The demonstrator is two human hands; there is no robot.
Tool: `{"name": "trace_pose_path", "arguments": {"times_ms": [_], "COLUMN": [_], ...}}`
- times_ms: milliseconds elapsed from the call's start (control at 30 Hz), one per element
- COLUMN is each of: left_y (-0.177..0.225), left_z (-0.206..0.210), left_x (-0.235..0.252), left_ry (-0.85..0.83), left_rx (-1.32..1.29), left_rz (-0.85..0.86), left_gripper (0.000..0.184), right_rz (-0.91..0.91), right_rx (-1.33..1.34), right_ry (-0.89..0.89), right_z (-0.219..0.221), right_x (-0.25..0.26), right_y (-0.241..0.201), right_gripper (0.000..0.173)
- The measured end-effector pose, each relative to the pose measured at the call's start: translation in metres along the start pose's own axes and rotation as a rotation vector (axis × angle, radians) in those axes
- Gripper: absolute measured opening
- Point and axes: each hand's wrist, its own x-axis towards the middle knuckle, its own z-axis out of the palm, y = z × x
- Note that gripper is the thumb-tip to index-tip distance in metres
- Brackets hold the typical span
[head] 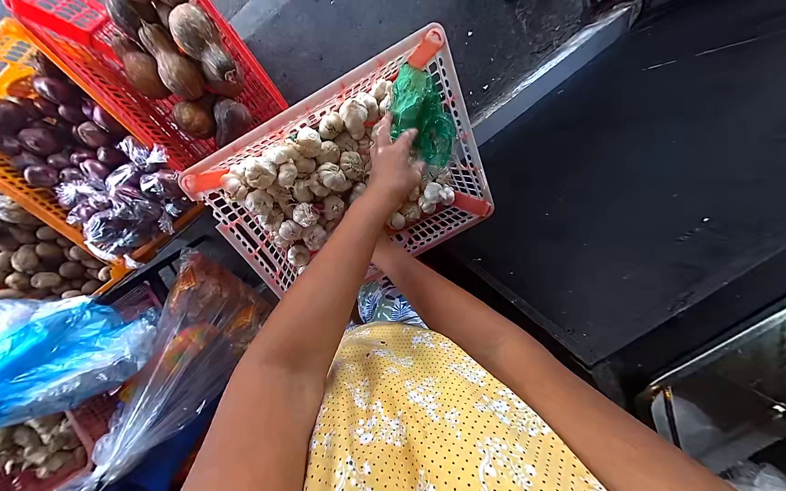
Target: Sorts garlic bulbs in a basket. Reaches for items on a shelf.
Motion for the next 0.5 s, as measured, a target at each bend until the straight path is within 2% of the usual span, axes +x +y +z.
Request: {"name": "trace_pose_path", "arguments": {"times_ms": [67,167,200,300,333,400,467,500], "left_y": [-0.001,-0.007,-0.012,-0.035,-0.044,-0.057,-0.076,-0.088], "left_z": [-0.005,-0.015,-0.021,-0.043,-0.047,-0.051,-0.047,-0.044], "left_x": [0.006,-0.012,-0.025,-0.078,-0.101,-0.147,-0.184,-0.198], "left_ry": [0.054,0.266,0.324,0.413,0.438,0.462,0.423,0.372], "left_rx": [-0.131,-0.239,-0.249,-0.304,-0.388,-0.593,-0.676,-0.624], "left_rz": [-0.039,-0.021,-0.017,-0.038,-0.079,-0.28,-0.462,-0.526], "left_gripper": [0.054,0.041,0.037,0.033,0.033,0.034,0.033,0.033], "right_rz": [0.002,0.102,0.106,-0.022,-0.087,-0.178,-0.092,-0.052], "right_rx": [-0.103,-0.087,-0.068,0.043,0.154,0.427,0.313,0.224], "right_ry": [-0.001,-0.062,-0.071,0.026,0.069,0.133,0.065,0.005], "right_z": [-0.005,-0.013,-0.011,0.006,0.007,0.005,-0.003,-0.005], "right_x": [0.004,0.017,0.024,0.047,0.045,0.04,0.046,0.051], "right_y": [0.0,-0.003,0.003,0.038,0.046,0.056,0.062,0.065], "right_gripper": [0.036,0.038,0.034,0.023,0.026,0.035,0.035,0.033]}}
